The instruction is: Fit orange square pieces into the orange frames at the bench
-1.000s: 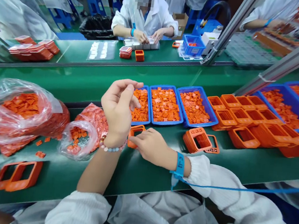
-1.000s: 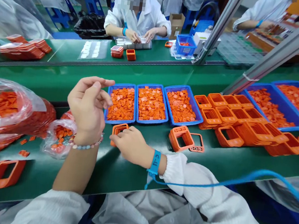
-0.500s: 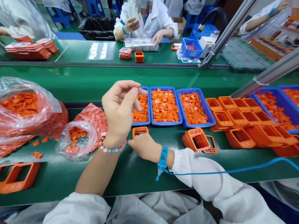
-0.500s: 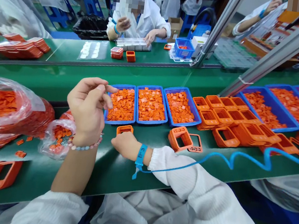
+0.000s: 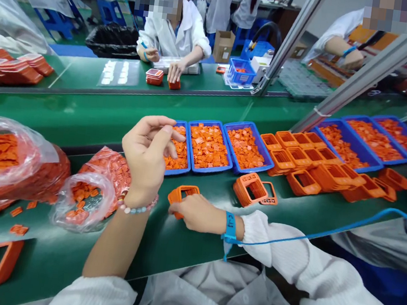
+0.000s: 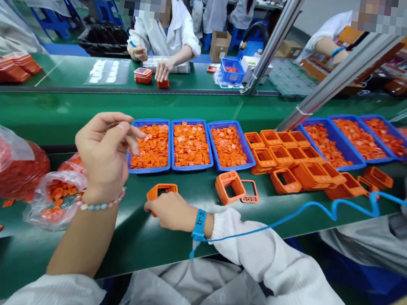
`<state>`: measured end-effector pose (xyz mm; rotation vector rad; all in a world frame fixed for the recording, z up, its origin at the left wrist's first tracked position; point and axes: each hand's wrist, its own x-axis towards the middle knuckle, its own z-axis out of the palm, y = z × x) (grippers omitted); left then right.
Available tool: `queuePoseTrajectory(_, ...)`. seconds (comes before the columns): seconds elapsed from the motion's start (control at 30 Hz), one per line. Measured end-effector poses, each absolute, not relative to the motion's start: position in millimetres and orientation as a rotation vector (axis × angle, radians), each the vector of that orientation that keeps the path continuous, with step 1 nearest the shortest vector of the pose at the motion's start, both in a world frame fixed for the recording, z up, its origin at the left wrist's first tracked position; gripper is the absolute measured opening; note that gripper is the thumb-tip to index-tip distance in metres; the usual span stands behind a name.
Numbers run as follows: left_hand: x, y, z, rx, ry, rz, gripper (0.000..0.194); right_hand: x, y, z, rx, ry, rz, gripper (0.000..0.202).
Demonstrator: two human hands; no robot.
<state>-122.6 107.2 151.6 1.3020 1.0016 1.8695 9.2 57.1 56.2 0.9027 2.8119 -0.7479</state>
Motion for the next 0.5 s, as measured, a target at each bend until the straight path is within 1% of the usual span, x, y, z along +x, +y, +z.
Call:
queuePoseTrajectory(0.03, -122.1, 107.4, 151.1, 1.303, 0.990, 1.867, 0.004, 13.9, 55.2, 59.2, 0.909, 2.801, -0.810, 0.044)
queuePoseTrajectory(0.1, -121.3, 107.6, 150.1, 1.311, 0.971, 1.859, 0.004, 23.6, 51.4, 65.0, 0.922, 2.782, -0.930, 0.042)
queuePoseTrajectory(0.23, -120.6, 106.9, 148.7, 1.325, 0.967, 1.851, 0.005, 43.7, 43.0, 66.3, 0.988, 2.867, -1.214, 0.028)
queuePoseTrajectory(0.37, -119.3, 105.7, 148.2, 1.330, 0.983, 1.842, 0.005, 63.1, 31.7, 41.1, 1.102, 3.094, -1.541, 0.018)
queuePoseTrajectory(0.5, -117.0, 105.4, 148.0, 1.329, 1.011, 1.840, 0.004, 75.0, 19.7, 3.3, 1.156, 3.028, -1.856, 0.017)
